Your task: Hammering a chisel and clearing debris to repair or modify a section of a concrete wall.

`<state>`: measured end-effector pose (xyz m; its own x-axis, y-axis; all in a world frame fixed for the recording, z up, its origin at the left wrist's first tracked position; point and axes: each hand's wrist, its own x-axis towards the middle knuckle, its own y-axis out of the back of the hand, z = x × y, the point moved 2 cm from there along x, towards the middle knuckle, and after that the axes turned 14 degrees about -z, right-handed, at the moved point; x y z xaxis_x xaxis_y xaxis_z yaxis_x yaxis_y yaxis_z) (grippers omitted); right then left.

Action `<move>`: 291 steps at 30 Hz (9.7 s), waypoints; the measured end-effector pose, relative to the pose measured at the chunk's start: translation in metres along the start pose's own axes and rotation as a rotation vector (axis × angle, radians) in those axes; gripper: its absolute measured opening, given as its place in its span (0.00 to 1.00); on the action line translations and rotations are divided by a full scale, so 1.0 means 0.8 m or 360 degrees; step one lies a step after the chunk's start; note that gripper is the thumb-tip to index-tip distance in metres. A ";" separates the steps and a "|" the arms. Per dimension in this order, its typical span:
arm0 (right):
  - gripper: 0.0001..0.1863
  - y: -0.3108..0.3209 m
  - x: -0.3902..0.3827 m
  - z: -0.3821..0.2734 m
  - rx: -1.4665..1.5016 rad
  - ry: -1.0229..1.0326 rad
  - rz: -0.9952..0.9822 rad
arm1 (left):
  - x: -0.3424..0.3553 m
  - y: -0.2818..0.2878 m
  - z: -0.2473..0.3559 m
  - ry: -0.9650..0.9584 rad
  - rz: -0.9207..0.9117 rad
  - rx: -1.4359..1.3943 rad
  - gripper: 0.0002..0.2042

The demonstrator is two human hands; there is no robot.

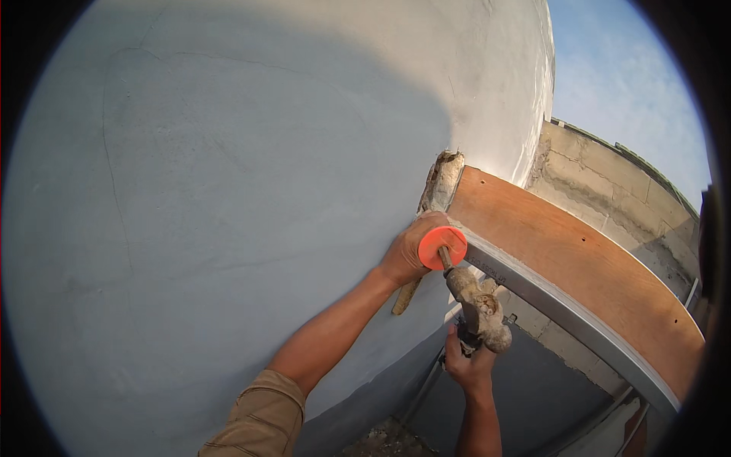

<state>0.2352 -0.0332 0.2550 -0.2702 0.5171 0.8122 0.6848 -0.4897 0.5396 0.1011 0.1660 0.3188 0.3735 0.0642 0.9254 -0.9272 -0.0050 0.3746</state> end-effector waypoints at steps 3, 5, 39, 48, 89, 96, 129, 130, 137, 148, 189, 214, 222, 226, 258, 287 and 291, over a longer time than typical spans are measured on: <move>0.09 -0.018 -0.029 0.029 0.0474 -0.0596 0.0248 | -0.008 -0.004 -0.001 0.0000 -0.0053 -0.0063 0.19; 0.10 -0.022 -0.036 0.030 0.0526 -0.0252 0.0326 | -0.007 -0.008 -0.002 -0.0006 0.0000 -0.0035 0.19; 0.25 -0.020 -0.240 0.089 0.0875 -0.1172 0.0464 | 0.134 -0.081 0.035 -0.0179 -0.0412 -0.0042 0.17; 0.21 0.023 -0.221 0.074 0.0849 -0.0843 0.0535 | 0.114 -0.040 0.083 0.0044 -0.0339 -0.0327 0.12; 0.07 -0.044 0.358 0.187 0.0669 -0.1173 -0.0352 | -0.628 -0.088 0.240 0.2104 -0.0124 -0.3272 0.34; 0.06 -0.060 0.360 0.192 0.0671 -0.1103 -0.0445 | -0.610 -0.066 0.258 0.2177 0.0112 -0.3334 0.34; 0.19 -0.044 0.336 0.156 -0.0892 -0.0336 -0.1191 | -0.610 -0.072 0.248 0.2426 -0.0270 -0.2937 0.33; 0.20 -0.042 0.333 0.159 -0.0428 -0.0490 -0.0846 | -0.608 -0.074 0.248 0.2385 -0.0303 -0.2994 0.33; 0.27 -0.029 0.311 0.144 -0.0609 -0.0582 -0.1268 | -0.598 -0.082 0.248 0.2439 -0.0358 -0.2967 0.32; 0.35 -0.036 0.286 0.142 -0.0515 -0.0512 -0.1319 | -0.573 -0.085 0.253 0.2340 -0.0439 -0.2987 0.32; 0.31 -0.035 0.299 0.132 -0.0696 -0.0480 -0.1256 | -0.632 -0.091 0.243 0.2642 -0.0348 -0.3036 0.32; 0.35 -0.123 -0.137 0.115 0.0820 -0.0313 -0.2328 | -0.558 -0.046 0.247 0.2813 -0.0388 -0.2546 0.29; 0.18 -0.237 -0.409 0.086 0.1623 -0.0559 -0.1812 | -0.497 -0.037 0.218 0.2881 -0.0915 -0.2197 0.28; 0.23 -0.183 -0.375 0.098 0.1854 -0.0973 -0.1719 | -0.378 -0.040 0.171 0.2430 -0.1365 -0.1466 0.26; 0.35 0.188 -0.041 -0.001 0.0924 -0.0420 0.0574 | 0.191 -0.013 0.041 0.0670 -0.0681 -0.0060 0.20; 0.23 0.205 0.163 0.041 0.0820 -0.0554 -0.0229 | 0.174 -0.015 0.035 0.0552 -0.0585 -0.0075 0.19; 0.20 0.261 0.137 0.037 0.0577 -0.0386 0.0115 | 0.174 -0.010 0.037 0.0469 -0.0572 -0.0047 0.18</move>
<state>0.3685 -0.0582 0.4506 -0.0760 0.6617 0.7459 0.9009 -0.2751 0.3358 0.1617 0.1454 0.4462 0.6513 0.3377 0.6795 -0.7423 0.0978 0.6629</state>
